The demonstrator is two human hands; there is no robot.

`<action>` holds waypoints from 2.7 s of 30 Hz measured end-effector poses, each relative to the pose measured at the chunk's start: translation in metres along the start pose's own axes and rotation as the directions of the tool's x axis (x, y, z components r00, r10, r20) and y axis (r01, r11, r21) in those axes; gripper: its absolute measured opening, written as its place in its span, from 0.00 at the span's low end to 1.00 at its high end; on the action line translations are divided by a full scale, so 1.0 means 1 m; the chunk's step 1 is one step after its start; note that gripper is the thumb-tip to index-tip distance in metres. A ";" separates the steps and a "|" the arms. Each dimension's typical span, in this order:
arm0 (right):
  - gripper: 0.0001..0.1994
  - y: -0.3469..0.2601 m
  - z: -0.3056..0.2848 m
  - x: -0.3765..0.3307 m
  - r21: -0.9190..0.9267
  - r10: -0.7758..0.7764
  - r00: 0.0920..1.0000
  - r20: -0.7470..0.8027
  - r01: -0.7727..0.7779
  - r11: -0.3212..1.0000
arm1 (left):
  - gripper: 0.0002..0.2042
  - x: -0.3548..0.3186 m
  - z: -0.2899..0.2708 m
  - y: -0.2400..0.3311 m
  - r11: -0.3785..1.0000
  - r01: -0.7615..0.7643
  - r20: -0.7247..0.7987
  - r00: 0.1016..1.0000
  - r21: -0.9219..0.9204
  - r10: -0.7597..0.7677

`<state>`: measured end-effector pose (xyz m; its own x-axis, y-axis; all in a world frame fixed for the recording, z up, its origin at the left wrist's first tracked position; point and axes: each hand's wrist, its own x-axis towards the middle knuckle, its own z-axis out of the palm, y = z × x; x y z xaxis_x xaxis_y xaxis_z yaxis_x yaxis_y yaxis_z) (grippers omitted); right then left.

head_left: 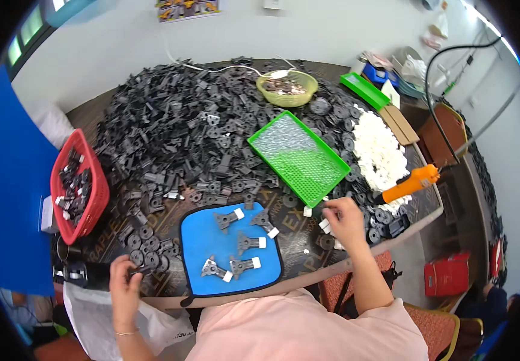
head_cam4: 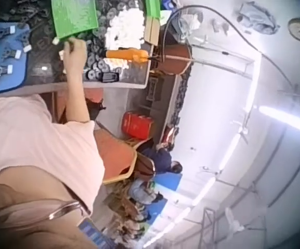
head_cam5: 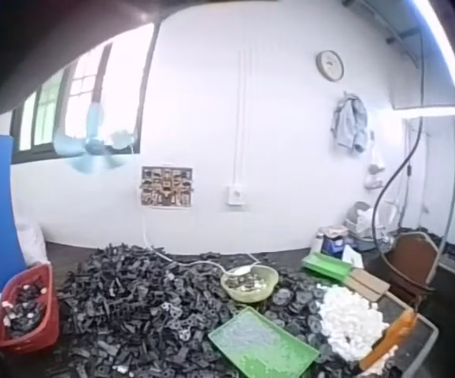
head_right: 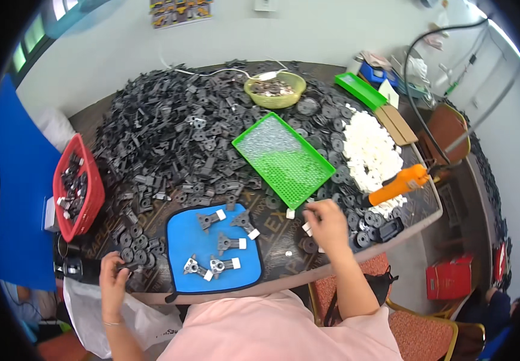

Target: Assembling small black plastic mechanical components on a workbench using an electric screwdriver and manual joining.

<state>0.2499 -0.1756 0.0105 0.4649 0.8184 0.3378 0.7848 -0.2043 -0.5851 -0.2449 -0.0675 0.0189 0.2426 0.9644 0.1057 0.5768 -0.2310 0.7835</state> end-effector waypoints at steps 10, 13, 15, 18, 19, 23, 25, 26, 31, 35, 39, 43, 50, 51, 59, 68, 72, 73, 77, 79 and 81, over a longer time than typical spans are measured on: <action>0.19 0.046 -0.026 -0.021 -0.267 0.094 0.995 0.041 -0.079 0.960 | 0.05 0.040 -0.029 -0.017 0.671 0.702 0.318 0.709 -0.239 -0.629; 0.18 0.038 -0.030 -0.018 -0.230 0.135 0.990 0.039 -0.122 0.966 | 0.06 0.034 -0.033 -0.027 0.618 0.719 0.322 0.695 -0.318 -0.643; 0.15 0.034 -0.037 -0.017 -0.188 0.132 0.985 0.114 -0.109 0.976 | 0.05 0.031 -0.031 -0.022 0.668 0.635 0.233 0.769 -0.389 -0.595; 0.12 0.018 -0.058 -0.023 -0.243 0.200 0.918 0.344 -0.118 0.963 | 0.05 0.038 -0.050 -0.002 0.805 0.464 0.087 0.880 -0.371 -0.467; 0.12 0.016 -0.063 -0.026 -0.293 0.227 0.851 0.473 -0.091 0.952 | 0.09 0.048 -0.061 0.002 0.855 0.396 0.017 0.910 -0.336 -0.415; 0.23 0.007 -0.062 -0.044 -0.384 0.297 0.835 0.463 -0.113 0.916 | 0.15 0.121 -0.118 -0.016 0.953 0.116 -0.237 0.953 -0.281 -0.186; 0.27 -0.002 -0.057 -0.053 -0.408 0.317 0.846 0.428 -0.133 0.903 | 0.10 0.152 -0.109 0.008 0.952 0.127 -0.290 0.934 -0.279 -0.210; 0.30 -0.005 -0.055 -0.056 -0.417 0.322 0.860 0.397 -0.144 0.897 | 0.08 0.163 -0.109 0.012 0.961 0.123 -0.308 0.930 -0.249 -0.199; 0.32 -0.003 -0.042 -0.063 -0.355 0.222 0.930 0.292 -0.110 0.928 | 0.04 0.160 -0.069 0.055 0.942 0.163 -0.159 0.963 -0.292 -0.216; 0.31 0.006 -0.024 -0.055 -0.382 0.091 0.952 0.292 0.029 0.924 | 0.04 0.129 -0.021 0.095 0.939 0.080 -0.026 0.995 -0.334 -0.094; 0.29 0.001 -0.013 -0.038 -0.372 -0.050 0.934 0.353 0.190 0.909 | 0.06 0.091 -0.002 0.113 0.927 0.071 0.176 0.984 -0.367 -0.005; 0.21 -0.006 0.002 -0.026 -0.345 -0.064 0.943 0.327 0.182 0.921 | 0.07 0.045 0.016 0.118 0.914 0.010 0.277 0.954 -0.405 0.112; 0.10 0.014 0.015 -0.018 -0.342 -0.137 0.958 0.252 0.220 0.913 | 0.07 -0.024 0.071 0.107 0.715 0.308 0.396 0.917 -0.628 -0.047; 0.10 0.014 0.014 -0.016 -0.336 -0.145 0.954 0.262 0.231 0.913 | 0.07 -0.027 0.078 0.107 0.598 0.433 0.440 0.886 -0.674 -0.146; 0.11 -0.040 0.024 -0.032 0.003 -0.386 0.865 0.319 0.407 0.914 | 0.08 -0.017 0.105 0.082 0.838 0.230 0.394 0.919 -0.494 -0.020; 0.14 -0.134 0.110 -0.002 0.212 -0.653 0.643 0.400 0.628 0.748 | 0.08 0.002 0.102 0.059 0.967 -0.012 0.045 0.999 -0.254 0.025; 0.17 -0.156 0.130 0.005 0.243 -0.671 0.505 0.543 0.670 0.701 | 0.10 0.000 0.096 0.054 0.979 -0.010 -0.023 1.000 -0.206 0.006; 0.18 -0.155 0.131 0.007 0.205 -0.662 0.539 0.521 0.674 0.709 | 0.11 0.000 0.094 0.054 0.979 -0.010 -0.032 0.999 -0.202 0.004; 0.16 -0.147 0.125 0.017 0.185 -0.602 0.593 0.534 0.613 0.768 | 0.12 0.002 0.090 0.054 0.982 -0.026 -0.065 0.998 -0.186 0.014; 0.15 -0.152 0.127 0.017 0.182 -0.598 0.598 0.534 0.609 0.772 | 0.13 0.006 0.091 0.054 0.979 -0.002 -0.077 0.997 -0.205 -0.014; 0.14 -0.157 0.132 0.019 0.166 -0.597 0.578 0.556 0.626 0.762 | 0.14 0.011 0.092 0.054 0.964 0.067 -0.096 0.991 -0.257 -0.095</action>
<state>0.0812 -0.0574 0.0113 -0.4275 0.8939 0.1348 0.8208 0.4463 -0.3567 -0.1392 -0.0813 0.0060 0.1106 0.9898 0.0893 0.3717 -0.1245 0.9199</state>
